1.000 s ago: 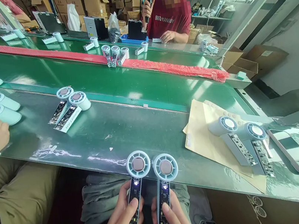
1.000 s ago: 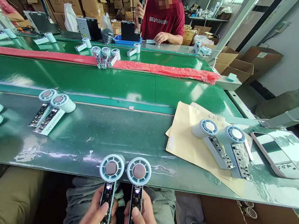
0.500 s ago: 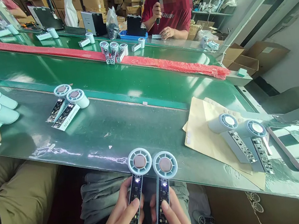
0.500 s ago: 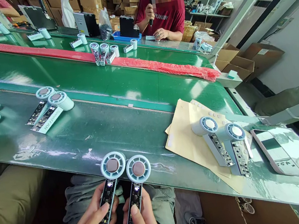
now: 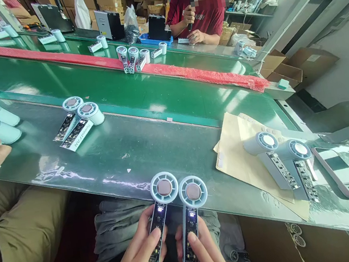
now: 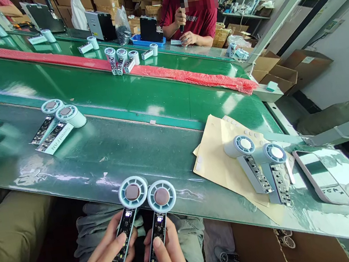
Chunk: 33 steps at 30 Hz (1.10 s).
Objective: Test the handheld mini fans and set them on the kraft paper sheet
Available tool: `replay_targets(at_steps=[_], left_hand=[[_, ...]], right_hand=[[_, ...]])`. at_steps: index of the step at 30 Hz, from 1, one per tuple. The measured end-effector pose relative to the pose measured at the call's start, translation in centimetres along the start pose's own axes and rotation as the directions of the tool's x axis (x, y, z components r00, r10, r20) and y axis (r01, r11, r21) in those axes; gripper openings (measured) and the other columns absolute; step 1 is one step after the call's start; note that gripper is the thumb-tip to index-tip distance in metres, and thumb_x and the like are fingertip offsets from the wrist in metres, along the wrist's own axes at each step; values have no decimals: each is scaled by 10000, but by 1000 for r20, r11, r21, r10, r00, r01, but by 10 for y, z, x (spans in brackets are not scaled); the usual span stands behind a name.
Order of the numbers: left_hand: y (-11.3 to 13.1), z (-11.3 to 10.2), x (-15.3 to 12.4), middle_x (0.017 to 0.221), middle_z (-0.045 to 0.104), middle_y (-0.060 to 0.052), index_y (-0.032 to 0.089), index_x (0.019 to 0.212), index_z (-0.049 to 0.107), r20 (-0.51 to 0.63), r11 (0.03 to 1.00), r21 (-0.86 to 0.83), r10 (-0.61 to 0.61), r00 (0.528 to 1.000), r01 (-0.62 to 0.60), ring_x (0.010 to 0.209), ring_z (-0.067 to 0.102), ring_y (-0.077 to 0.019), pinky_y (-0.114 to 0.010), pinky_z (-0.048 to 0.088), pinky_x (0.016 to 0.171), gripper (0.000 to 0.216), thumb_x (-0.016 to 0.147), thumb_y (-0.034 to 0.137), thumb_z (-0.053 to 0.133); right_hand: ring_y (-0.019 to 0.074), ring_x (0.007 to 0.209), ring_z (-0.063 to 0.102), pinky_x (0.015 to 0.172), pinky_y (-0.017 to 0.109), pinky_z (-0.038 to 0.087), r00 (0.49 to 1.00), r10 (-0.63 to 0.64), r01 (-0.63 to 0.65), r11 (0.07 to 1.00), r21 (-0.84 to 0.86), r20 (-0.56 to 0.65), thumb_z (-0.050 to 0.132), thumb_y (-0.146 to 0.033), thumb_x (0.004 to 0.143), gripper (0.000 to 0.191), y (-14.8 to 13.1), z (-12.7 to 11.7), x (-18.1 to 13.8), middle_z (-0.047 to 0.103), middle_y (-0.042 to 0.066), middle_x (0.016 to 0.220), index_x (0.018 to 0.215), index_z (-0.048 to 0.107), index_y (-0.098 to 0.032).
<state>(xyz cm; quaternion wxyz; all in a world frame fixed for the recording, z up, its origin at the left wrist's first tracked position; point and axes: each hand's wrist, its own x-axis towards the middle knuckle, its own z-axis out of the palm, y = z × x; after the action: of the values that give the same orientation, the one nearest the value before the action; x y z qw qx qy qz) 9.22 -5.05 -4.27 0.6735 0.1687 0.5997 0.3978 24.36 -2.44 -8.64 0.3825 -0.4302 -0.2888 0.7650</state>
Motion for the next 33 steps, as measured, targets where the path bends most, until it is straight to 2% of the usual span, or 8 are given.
replay_targets(at_steps=[5,12,20,24,29,33], left_hand=[[1,1,0,888,490,2,385,1294,283,32,1000,-10,3,999,-3,647,422,-112,-211,289,550,473,865,538,411],[-2,-1,3,886,477,-1,353,1301,255,83,999,-39,34,996,-31,642,407,-109,-206,235,512,575,819,579,472],[-7,-3,6,837,524,-16,344,1336,270,60,993,-116,11,998,-4,619,447,-127,-244,365,582,635,803,572,529],[-9,-3,7,844,519,-23,330,1349,258,67,994,-107,21,998,-14,621,439,-124,-225,333,546,650,806,573,521],[-4,-1,3,903,495,-28,331,1332,225,74,998,-41,48,996,-45,632,420,-117,-213,232,502,560,855,551,419],[3,1,0,883,490,1,364,1283,257,42,1000,18,-7,999,6,652,413,-114,-222,283,569,458,875,531,384]], right_hand=[[153,586,423,498,229,362,999,6,-7,999,53,33,663,-508,844,450,5,-3,2,527,19,828,1164,515,-228],[146,613,429,503,223,372,996,-28,24,999,39,89,635,-492,879,459,4,-4,2,515,13,813,1204,470,-213],[159,625,446,503,234,367,996,-9,5,999,39,84,639,-494,870,487,-1,-1,0,524,22,823,1218,458,-206],[159,617,444,510,230,375,998,32,-34,999,31,53,666,-516,843,492,-6,2,-1,522,11,801,1193,491,-219],[147,618,438,513,208,380,998,46,-47,999,14,45,661,-526,843,456,-8,1,-1,527,4,809,1161,519,-231],[148,640,444,530,207,389,999,44,-43,999,-19,30,644,-530,854,442,-8,-1,0,522,3,810,1153,521,-229]])
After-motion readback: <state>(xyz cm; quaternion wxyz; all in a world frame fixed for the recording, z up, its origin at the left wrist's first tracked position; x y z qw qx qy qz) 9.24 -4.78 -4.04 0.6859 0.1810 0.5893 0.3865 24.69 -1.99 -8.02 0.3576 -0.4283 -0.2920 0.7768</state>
